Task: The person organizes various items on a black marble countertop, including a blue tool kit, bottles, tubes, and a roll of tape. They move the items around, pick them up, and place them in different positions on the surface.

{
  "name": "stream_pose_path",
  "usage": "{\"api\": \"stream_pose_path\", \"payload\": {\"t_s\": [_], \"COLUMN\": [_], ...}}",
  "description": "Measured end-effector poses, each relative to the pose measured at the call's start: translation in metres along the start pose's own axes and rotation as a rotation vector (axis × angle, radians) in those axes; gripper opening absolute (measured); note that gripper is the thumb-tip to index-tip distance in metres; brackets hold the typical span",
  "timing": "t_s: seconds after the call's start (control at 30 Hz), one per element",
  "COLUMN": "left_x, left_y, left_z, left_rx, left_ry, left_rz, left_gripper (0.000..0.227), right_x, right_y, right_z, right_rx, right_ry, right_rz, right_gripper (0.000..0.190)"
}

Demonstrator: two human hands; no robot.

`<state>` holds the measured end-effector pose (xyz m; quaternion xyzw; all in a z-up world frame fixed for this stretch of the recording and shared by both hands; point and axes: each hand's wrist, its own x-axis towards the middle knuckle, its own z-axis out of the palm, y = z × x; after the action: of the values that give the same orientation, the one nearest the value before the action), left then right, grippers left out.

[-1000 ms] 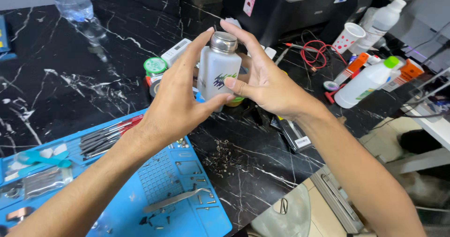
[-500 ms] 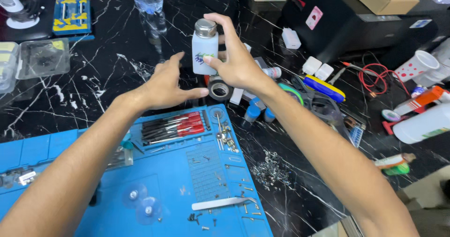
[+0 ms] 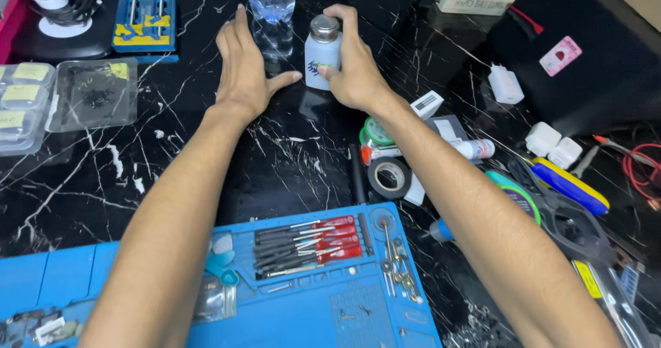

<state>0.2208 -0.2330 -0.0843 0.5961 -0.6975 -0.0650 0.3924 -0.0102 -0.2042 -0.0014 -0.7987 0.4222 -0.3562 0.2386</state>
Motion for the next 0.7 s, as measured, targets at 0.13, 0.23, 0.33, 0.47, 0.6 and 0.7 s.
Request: {"api": "stream_pose_path", "payload": {"t_s": [0.13, 0.23, 0.33, 0.47, 0.6, 0.7], "left_x": [0.038, 0.063, 0.082, 0.103, 0.116, 0.122], "left_y": [-0.014, -0.016, -0.016, -0.018, -0.014, -0.011], "left_z": [0.021, 0.025, 0.030, 0.043, 0.037, 0.018], "left_rx": [0.099, 0.259, 0.355, 0.488, -0.029, -0.223], "left_ry": [0.165, 0.250, 0.309, 0.306, 0.339, 0.189], "left_rz": [0.006, 0.000, -0.064, -0.108, -0.165, -0.234], "left_gripper": [0.135, 0.120, 0.112, 0.113, 0.093, 0.086], "right_x": [0.014, 0.025, 0.033, 0.039, 0.041, 0.043], "right_y": [0.007, 0.021, 0.034, 0.040, 0.050, 0.056], "right_z": [0.000, 0.001, 0.007, 0.007, 0.008, 0.009], "right_rx": [0.090, 0.086, 0.024, 0.026, 0.026, 0.021], "right_ry": [-0.043, -0.066, -0.041, -0.078, -0.096, -0.115], "right_rz": [0.041, -0.002, -0.100, -0.094, -0.107, -0.105], "right_gripper": [0.076, 0.077, 0.084, 0.089, 0.092, 0.093]}}
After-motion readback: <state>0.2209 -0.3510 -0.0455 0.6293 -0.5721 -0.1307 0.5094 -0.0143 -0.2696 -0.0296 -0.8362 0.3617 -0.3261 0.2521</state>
